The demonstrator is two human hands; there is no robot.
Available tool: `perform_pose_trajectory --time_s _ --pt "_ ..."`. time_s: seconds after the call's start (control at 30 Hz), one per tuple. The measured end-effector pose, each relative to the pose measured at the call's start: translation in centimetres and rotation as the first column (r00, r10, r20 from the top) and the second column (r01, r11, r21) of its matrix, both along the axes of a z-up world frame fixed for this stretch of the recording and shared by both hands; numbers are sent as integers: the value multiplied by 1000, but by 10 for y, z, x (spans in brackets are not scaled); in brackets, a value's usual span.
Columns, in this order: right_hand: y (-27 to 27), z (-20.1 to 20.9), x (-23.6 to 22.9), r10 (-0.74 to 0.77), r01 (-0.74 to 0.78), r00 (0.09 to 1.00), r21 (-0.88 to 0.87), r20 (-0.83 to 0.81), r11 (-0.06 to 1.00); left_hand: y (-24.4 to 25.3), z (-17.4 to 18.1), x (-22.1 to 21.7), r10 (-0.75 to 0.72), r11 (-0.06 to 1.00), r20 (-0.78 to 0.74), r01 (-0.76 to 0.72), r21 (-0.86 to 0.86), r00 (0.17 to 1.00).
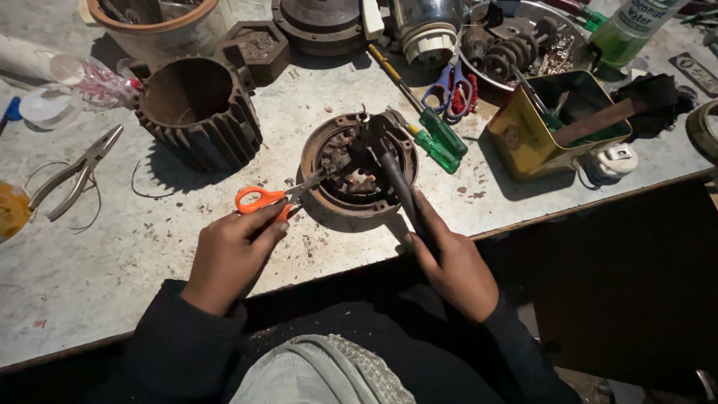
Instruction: The person uses orange-handled scissors and a hammer to repeatedly strike and pry at a circular metal electrical component on a cluttered workbench. The person holds the component steady with one hand while striking it with the other, attempting to dislodge or reshape internal parts.
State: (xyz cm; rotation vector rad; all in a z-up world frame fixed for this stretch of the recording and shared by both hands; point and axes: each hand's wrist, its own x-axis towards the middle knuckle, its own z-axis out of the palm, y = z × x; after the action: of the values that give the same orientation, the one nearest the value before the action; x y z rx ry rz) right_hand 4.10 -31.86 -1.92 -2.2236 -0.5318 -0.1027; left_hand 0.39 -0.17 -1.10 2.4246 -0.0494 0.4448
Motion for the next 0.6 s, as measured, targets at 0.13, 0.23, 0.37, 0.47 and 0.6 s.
perform_pose_trajectory --time_s 0.13,0.23,0.37,0.47,0.6 --pt "0 0 1 -55 49 992 -50 -118 998 2 -11 5 -73 874 -287 -77 -480 955" --pt "1 1 1 -38 34 997 -46 -74 998 1 -24 11 -177 711 -340 -119 -693 924" --pt "1 5 1 -45 40 988 -42 -147 998 2 -32 16 -194 721 -290 -64 -690 937" --pt "2 6 0 -65 54 980 -59 -190 997 -3 -31 13 -169 711 -262 -66 -700 950" --pt "1 5 1 -67 56 986 -78 -150 995 -11 -19 2 -42 846 -277 -113 -521 960"
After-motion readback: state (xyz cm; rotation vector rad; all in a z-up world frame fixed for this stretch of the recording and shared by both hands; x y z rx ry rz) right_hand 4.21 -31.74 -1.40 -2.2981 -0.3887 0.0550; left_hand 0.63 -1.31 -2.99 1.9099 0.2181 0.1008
